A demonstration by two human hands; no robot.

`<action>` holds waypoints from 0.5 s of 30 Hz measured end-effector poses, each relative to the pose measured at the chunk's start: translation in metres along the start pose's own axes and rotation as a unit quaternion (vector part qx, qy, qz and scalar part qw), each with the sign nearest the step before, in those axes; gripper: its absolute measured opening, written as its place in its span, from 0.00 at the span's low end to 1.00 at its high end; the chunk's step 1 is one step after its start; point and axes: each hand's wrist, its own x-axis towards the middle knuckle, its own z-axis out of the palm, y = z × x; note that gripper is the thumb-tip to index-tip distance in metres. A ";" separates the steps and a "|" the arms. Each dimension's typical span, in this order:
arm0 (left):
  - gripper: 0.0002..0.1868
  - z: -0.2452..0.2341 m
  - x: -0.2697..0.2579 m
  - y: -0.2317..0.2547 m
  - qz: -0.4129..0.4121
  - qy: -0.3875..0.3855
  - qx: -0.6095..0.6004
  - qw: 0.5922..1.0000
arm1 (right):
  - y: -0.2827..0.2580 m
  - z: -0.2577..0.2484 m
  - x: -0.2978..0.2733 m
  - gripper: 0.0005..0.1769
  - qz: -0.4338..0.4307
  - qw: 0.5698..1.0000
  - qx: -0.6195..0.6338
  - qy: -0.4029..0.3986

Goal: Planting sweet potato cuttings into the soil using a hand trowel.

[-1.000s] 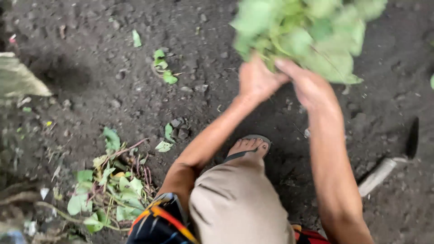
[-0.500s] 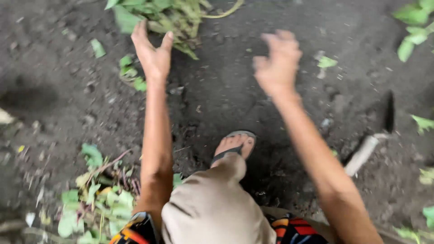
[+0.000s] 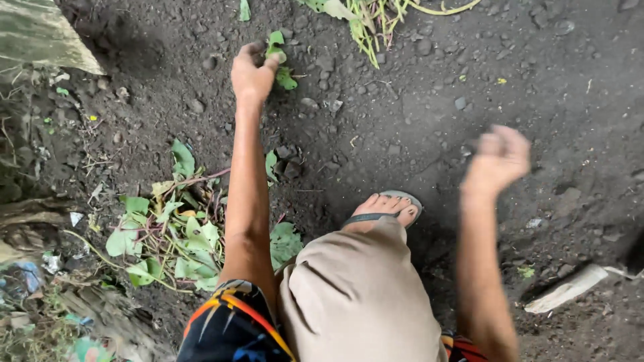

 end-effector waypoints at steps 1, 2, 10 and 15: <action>0.32 -0.004 -0.017 0.034 -0.062 -0.079 0.034 0.994 | -0.043 0.024 -0.013 0.12 0.046 0.992 0.099 -0.059; 0.32 0.004 -0.010 0.026 -0.061 -0.078 0.033 0.995 | -0.082 0.030 -0.026 0.12 0.045 0.992 0.099 -0.058; 0.16 -0.005 -0.043 0.037 0.105 -0.032 -0.078 0.991 | -0.187 0.075 -0.098 0.38 0.021 0.754 0.098 -0.649; 0.13 0.023 -0.145 0.046 0.109 -0.102 -0.138 0.979 | -0.156 0.092 -0.063 0.58 0.198 0.803 0.252 -0.503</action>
